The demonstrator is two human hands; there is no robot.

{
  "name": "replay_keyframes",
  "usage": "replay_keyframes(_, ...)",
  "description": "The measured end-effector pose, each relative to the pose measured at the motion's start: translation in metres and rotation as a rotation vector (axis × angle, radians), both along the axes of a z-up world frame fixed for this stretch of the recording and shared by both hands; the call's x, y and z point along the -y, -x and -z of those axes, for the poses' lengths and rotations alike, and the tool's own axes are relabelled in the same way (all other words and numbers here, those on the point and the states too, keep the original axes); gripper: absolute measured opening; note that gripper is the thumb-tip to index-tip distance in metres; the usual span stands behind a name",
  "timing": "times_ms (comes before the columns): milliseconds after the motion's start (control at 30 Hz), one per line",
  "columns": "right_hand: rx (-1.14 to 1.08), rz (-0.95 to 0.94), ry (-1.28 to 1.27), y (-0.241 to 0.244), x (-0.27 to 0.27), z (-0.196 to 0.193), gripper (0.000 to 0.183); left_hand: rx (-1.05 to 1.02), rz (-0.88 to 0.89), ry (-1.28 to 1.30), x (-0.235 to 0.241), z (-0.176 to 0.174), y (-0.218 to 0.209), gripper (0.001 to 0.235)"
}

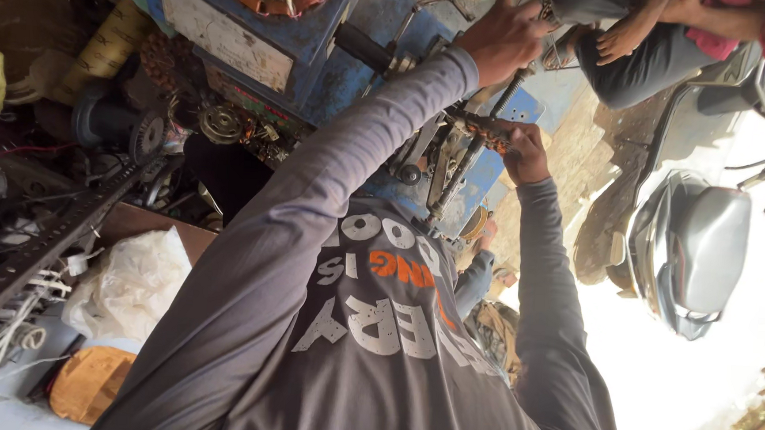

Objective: The person uses a winding machine to coil wire onto a motor stator, moving the stator and wire by hand.

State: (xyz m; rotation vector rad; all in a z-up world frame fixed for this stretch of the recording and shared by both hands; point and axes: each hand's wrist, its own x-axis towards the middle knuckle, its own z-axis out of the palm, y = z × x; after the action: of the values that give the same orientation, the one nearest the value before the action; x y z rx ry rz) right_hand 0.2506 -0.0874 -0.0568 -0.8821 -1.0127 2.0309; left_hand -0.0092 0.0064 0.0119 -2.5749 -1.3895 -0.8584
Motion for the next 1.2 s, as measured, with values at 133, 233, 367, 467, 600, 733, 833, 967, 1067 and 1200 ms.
replay_keyframes(133, -0.109, -0.079, 0.020, -0.014, -0.003, 0.013, 0.033, 0.026, 0.009, 0.034, 0.007, 0.000, -0.002, 0.006)
replay_keyframes(233, -0.086, -0.108, 0.045, -0.018, -0.010, 0.013, 0.032, 0.002, 0.004, 0.015, 0.005, -0.006, 0.004, 0.008)
replay_keyframes(367, 0.080, -0.050, 0.024, -0.018, -0.001, 0.008, 0.038, -0.026, 0.023, 0.071, 0.007, -0.007, 0.004, 0.012)
replay_keyframes(467, 0.095, -0.037, 0.010, -0.013, 0.000, 0.004, 0.036, 0.008, 0.014, -0.019, 0.004, -0.007, 0.004, 0.008)
replay_keyframes(600, 0.074, -0.058, -0.003, -0.004, 0.000, 0.003, 0.036, -0.016, 0.015, 0.054, 0.004, -0.007, 0.005, 0.019)
replay_keyframes(733, 0.054, -0.035, 0.040, 0.008, 0.000, -0.001, 0.034, 0.054, 0.095, 0.135, 0.005, -0.012, 0.009, 0.021)
replay_keyframes(833, 0.016, -0.073, 0.002, 0.018, -0.004, -0.005, 0.036, 0.051, 0.044, 0.075, 0.003, -0.015, 0.009, 0.023)
replay_keyframes(967, 0.051, -0.152, -0.016, 0.021, -0.005, -0.008, 0.043, -0.025, 0.061, 0.217, 0.006, -0.010, 0.000, 0.025)
replay_keyframes(1067, 0.059, -0.088, 0.003, 0.028, -0.004, -0.009, 0.039, 0.032, 0.078, 0.197, 0.006, -0.012, 0.003, 0.021)
replay_keyframes(1200, 0.140, -0.057, -0.022, 0.037, -0.001, -0.019, 0.041, 0.077, 0.083, 0.194, 0.011, -0.029, 0.014, 0.022)
